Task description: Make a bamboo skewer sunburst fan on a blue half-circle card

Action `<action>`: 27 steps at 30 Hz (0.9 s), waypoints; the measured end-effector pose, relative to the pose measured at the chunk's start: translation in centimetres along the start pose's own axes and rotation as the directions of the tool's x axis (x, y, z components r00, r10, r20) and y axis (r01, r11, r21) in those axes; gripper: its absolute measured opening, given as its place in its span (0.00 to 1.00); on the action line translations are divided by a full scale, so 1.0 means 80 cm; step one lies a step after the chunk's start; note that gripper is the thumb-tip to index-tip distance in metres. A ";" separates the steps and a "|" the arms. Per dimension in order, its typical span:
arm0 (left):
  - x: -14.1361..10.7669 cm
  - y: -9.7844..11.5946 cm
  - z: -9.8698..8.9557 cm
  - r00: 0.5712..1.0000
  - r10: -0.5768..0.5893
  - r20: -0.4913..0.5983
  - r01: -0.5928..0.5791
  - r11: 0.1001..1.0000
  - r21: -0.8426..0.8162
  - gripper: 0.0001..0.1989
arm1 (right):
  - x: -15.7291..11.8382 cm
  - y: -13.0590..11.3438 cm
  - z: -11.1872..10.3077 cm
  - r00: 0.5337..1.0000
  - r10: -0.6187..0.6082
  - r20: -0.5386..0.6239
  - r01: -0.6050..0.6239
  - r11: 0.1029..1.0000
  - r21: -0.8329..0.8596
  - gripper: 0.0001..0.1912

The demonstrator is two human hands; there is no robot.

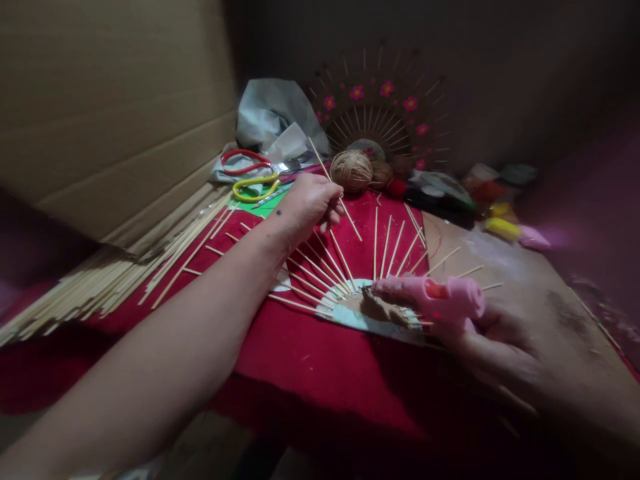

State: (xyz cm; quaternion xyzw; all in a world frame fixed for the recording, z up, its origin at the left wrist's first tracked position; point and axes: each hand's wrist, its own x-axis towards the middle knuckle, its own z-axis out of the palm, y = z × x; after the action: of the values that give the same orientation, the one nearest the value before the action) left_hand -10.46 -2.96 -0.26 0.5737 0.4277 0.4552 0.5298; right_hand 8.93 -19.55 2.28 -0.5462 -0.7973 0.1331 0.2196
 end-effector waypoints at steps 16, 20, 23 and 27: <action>0.000 0.002 0.001 1.000 -0.009 -0.002 0.009 1.000 0.013 0.10 | -0.001 0.005 0.012 0.995 0.053 0.079 -0.074 0.954 0.291 0.18; 0.000 0.001 0.001 1.000 -0.001 -0.002 0.001 1.000 0.019 0.10 | -0.001 0.005 0.010 0.997 0.031 0.067 -0.046 0.970 0.239 0.20; -0.001 0.002 0.001 1.000 -0.001 -0.005 0.001 1.000 0.026 0.10 | -0.002 0.008 0.010 0.996 0.043 0.079 -0.057 0.981 0.187 0.20; -0.001 0.002 0.002 1.000 -0.008 -0.011 0.008 0.999 0.037 0.10 | -0.003 0.013 0.014 0.988 0.064 0.143 -0.100 0.961 0.256 0.21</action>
State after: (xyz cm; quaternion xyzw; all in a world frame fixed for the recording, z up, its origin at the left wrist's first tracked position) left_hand -10.30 -3.10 -0.12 0.5791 0.4414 0.4483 0.5184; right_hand 9.26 -19.35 0.82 -0.5348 -0.7622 0.2827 0.2304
